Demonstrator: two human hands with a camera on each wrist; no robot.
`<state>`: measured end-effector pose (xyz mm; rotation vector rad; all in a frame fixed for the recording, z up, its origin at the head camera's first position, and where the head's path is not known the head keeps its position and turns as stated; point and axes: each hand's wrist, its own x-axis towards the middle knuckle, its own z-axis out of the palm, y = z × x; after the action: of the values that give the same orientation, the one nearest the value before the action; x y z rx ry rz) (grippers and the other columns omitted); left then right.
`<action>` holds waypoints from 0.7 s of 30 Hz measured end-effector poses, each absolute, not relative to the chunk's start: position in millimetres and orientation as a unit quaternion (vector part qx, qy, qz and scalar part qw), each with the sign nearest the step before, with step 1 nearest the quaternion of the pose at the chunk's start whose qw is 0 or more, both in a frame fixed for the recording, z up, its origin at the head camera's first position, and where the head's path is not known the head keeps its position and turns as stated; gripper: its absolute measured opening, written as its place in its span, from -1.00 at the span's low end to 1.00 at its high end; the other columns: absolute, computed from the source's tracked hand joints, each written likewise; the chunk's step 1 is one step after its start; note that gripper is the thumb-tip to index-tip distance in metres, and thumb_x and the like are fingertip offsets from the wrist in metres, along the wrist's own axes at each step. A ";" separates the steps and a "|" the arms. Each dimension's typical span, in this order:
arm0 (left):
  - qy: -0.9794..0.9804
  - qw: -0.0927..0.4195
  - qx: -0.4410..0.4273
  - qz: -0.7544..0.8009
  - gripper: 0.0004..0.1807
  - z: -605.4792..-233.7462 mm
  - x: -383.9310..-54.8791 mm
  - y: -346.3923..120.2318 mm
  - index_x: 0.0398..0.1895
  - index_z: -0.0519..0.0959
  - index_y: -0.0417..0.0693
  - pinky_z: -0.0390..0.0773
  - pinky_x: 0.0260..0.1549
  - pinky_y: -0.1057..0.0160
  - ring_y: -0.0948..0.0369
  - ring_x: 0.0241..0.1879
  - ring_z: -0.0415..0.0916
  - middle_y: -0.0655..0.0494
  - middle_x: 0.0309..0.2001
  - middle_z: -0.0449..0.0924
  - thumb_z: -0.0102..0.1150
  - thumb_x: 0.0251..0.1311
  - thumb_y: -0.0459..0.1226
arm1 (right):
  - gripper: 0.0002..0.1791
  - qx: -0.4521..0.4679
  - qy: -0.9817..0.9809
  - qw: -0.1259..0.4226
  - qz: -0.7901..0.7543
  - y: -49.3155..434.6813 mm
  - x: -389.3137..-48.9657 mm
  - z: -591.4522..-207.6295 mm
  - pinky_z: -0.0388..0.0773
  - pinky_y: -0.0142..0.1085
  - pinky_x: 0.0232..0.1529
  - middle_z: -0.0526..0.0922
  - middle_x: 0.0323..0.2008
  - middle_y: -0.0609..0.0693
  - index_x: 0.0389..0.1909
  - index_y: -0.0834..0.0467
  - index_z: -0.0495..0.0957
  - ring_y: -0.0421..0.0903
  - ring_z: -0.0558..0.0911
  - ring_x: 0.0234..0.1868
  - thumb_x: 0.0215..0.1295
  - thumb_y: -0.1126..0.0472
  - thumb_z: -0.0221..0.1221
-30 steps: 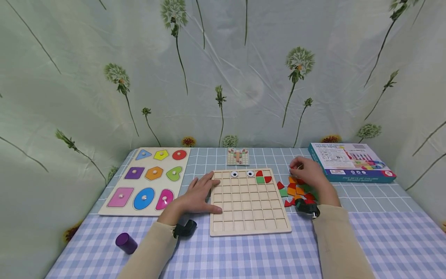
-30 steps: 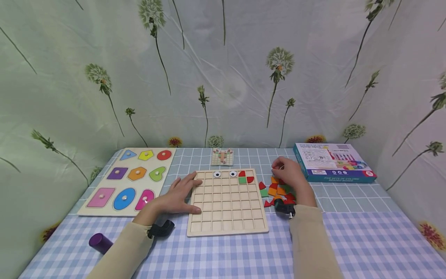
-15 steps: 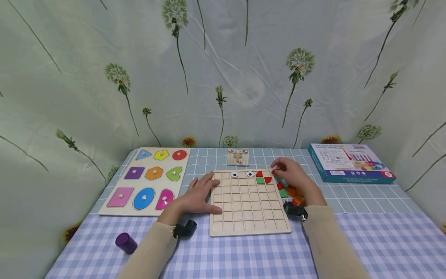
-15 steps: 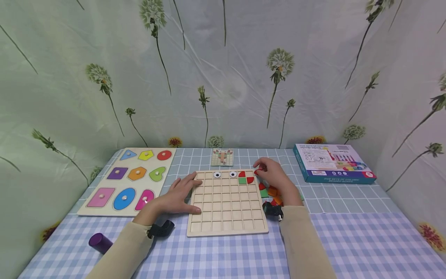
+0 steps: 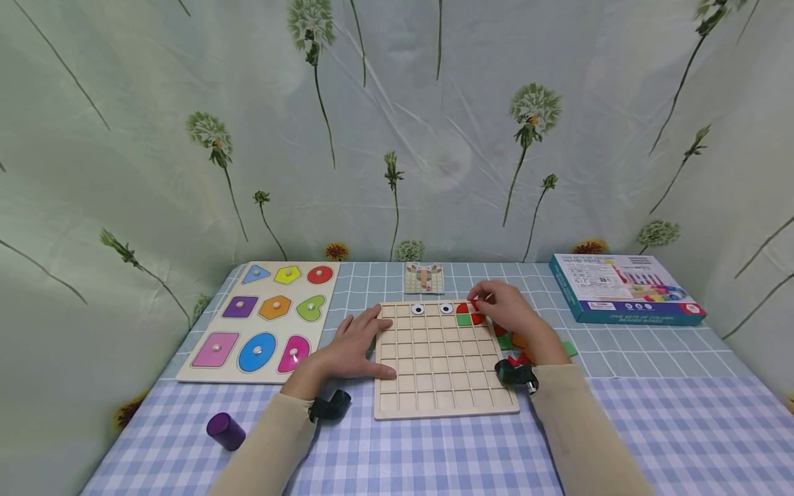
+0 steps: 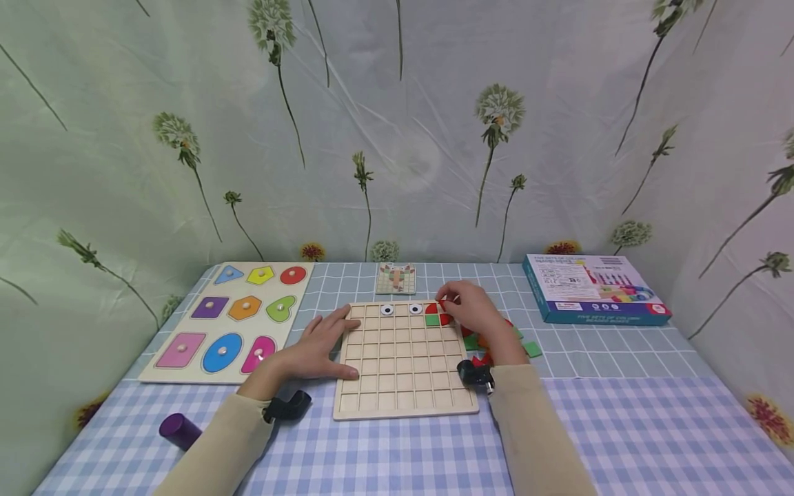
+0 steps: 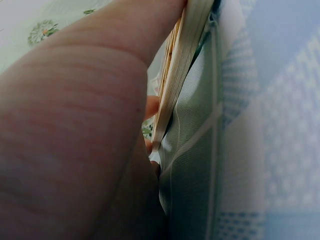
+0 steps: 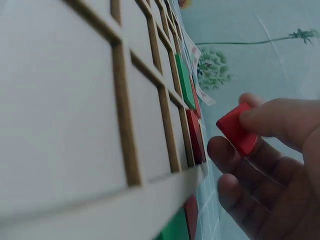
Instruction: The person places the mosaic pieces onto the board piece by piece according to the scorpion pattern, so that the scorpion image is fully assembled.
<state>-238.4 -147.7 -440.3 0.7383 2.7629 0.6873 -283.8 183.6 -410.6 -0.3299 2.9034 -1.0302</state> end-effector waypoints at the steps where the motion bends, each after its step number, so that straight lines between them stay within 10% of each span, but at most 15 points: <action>1: 0.935 0.098 0.249 0.231 0.09 -440.7 -238.6 -147.7 0.51 0.20 0.08 -0.31 0.55 -0.20 -0.01 0.62 -0.21 -0.01 0.64 -0.18 0.41 -0.07 0.27 | -0.84 -0.109 0.936 0.021 -0.334 182.1 -283.7 -410.4 0.55 -0.27 -0.17 0.61 -0.18 0.09 -0.07 0.13 0.61 0.01 0.54 -0.15 0.39 0.27 0.13; 21: 0.938 0.103 0.244 0.222 0.07 -435.0 -236.3 -145.6 0.51 0.21 0.10 -0.30 0.56 -0.20 0.01 0.62 -0.21 0.01 0.64 -0.18 0.41 -0.06 0.26 | -0.90 -0.194 0.916 0.030 -0.351 153.9 -278.8 -410.0 0.57 -0.26 -0.16 0.66 -0.26 0.06 -0.16 0.17 0.60 -0.09 0.56 -0.26 0.35 0.35 0.21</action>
<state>-236.3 -145.6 -435.0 0.7190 2.7695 0.6560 -278.8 153.9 -410.0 -0.5991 2.8227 -1.0820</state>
